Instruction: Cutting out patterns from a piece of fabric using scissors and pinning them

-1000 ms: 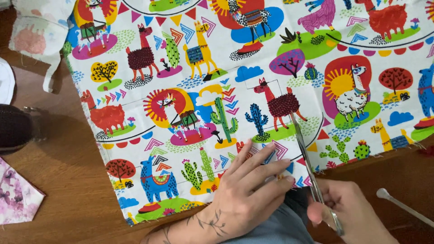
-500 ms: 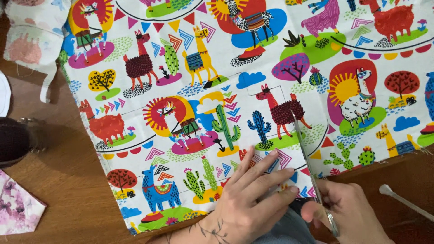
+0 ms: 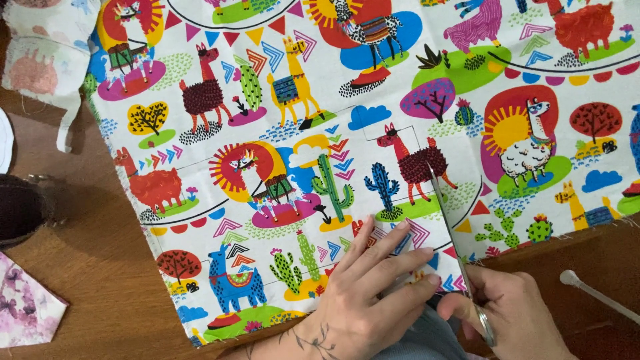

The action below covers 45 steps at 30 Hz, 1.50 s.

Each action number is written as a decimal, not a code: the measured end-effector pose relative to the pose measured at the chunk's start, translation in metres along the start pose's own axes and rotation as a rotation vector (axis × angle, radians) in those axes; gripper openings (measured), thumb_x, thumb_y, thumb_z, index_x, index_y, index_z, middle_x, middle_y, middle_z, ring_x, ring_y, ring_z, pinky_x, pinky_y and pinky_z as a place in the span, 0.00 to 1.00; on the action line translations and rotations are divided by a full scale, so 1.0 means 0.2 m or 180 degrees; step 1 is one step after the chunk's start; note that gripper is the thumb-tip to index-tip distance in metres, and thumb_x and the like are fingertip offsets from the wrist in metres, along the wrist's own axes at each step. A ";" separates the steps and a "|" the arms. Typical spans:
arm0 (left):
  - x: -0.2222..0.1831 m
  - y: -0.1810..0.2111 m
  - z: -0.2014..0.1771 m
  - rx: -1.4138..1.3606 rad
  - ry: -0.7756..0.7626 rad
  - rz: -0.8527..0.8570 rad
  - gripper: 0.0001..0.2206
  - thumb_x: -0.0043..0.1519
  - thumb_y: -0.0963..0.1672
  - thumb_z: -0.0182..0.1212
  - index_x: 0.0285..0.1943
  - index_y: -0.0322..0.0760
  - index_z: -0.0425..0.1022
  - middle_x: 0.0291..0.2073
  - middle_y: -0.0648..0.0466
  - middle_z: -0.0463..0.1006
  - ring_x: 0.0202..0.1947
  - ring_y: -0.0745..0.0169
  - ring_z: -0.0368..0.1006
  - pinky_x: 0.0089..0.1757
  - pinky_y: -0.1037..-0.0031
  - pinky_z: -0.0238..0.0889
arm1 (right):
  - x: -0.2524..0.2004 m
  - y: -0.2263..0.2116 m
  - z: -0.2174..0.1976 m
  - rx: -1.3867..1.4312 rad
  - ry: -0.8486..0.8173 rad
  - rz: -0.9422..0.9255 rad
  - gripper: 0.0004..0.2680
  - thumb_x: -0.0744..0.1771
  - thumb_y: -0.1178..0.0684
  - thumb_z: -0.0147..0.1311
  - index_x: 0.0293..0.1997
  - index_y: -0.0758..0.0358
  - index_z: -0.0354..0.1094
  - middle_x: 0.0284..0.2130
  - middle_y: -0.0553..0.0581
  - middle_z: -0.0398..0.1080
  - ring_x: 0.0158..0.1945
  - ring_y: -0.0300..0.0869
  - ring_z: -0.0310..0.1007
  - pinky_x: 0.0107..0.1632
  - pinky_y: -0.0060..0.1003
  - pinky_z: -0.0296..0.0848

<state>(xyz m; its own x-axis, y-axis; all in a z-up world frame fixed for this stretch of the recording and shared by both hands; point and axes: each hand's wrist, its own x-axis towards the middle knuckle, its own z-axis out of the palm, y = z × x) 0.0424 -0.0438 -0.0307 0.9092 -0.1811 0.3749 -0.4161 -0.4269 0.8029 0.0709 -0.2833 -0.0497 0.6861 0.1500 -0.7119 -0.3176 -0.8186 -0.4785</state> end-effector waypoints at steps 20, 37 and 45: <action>0.00 0.00 -0.01 0.0018 0.0115 0.0094 0.05 0.67 0.40 0.59 0.49 0.37 0.76 0.53 0.46 0.78 0.63 0.33 0.71 0.66 0.37 0.53 | -0.02 -0.03 -0.04 0.0617 -0.0146 -0.0169 0.21 0.53 0.32 0.63 0.24 0.63 0.84 0.12 0.53 0.69 0.23 0.37 0.59 0.24 0.36 0.62; 0.01 0.00 0.00 -0.0059 0.0382 0.0158 0.03 0.67 0.40 0.61 0.40 0.35 0.75 0.49 0.46 0.79 0.59 0.35 0.75 0.64 0.37 0.56 | 0.14 -0.17 -0.09 0.0068 0.0138 -0.0039 0.21 0.54 0.31 0.60 0.17 0.65 0.79 0.14 0.51 0.57 0.25 0.39 0.50 0.25 0.36 0.50; 0.01 0.00 0.01 0.0006 0.0375 0.0143 0.01 0.66 0.39 0.61 0.42 0.37 0.75 0.47 0.47 0.80 0.59 0.34 0.76 0.63 0.35 0.58 | 0.11 -0.25 -0.10 0.0184 0.0107 0.0108 0.15 0.57 0.39 0.64 0.21 0.64 0.83 0.10 0.55 0.73 0.21 0.38 0.64 0.26 0.35 0.65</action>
<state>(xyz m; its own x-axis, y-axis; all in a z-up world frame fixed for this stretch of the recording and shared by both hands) 0.0450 -0.0465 -0.0319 0.8816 -0.0947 0.4623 -0.4561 -0.4223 0.7833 0.1151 -0.2501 -0.0317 0.6956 0.1031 -0.7110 -0.3776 -0.7894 -0.4839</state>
